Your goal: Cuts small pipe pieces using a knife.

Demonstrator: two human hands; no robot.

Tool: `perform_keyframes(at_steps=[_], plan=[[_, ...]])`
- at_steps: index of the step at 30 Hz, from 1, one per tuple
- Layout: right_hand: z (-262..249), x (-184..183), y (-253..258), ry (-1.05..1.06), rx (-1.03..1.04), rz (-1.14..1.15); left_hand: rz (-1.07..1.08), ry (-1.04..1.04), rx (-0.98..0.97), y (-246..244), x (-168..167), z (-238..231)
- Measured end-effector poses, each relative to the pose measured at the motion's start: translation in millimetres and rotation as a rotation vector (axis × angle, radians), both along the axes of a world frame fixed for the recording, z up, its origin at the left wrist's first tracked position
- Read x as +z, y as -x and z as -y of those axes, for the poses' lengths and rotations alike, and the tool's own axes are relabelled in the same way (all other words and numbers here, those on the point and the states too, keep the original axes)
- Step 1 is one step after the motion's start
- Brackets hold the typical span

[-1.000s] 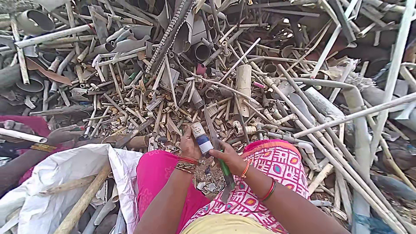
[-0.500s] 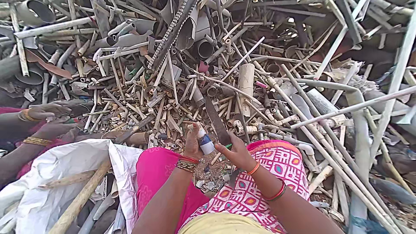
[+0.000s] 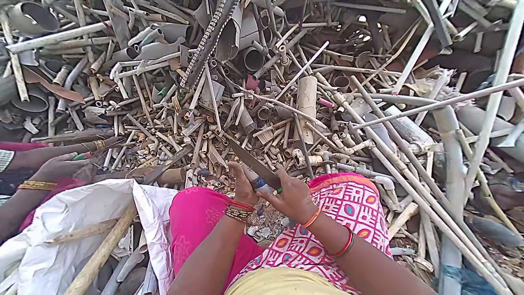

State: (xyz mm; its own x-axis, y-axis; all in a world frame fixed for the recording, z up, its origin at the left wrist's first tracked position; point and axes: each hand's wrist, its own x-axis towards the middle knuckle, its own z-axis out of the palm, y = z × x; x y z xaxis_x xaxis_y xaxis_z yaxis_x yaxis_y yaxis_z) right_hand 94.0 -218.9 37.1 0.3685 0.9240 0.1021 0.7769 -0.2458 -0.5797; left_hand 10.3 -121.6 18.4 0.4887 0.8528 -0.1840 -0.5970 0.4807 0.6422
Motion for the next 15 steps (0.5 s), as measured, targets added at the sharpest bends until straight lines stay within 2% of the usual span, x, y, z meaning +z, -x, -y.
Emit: perform_keyframes(at_steps=[8, 11, 15], plan=[[1.0, -2.3, 4.8, -0.069, -0.023, 0.163, -0.09, -0.005, -0.059, -0.5, -1.3, 3.4], [-0.1, 2.8, 8.3, -0.006, -0.031, 0.175, -0.13, -0.008, -0.027, -1.5, 1.3, 5.5], [4.4, -7.8, 11.2, -0.042, -0.006, 0.246, -0.183, 0.056, 0.047, -1.1, 6.6, -1.7]])
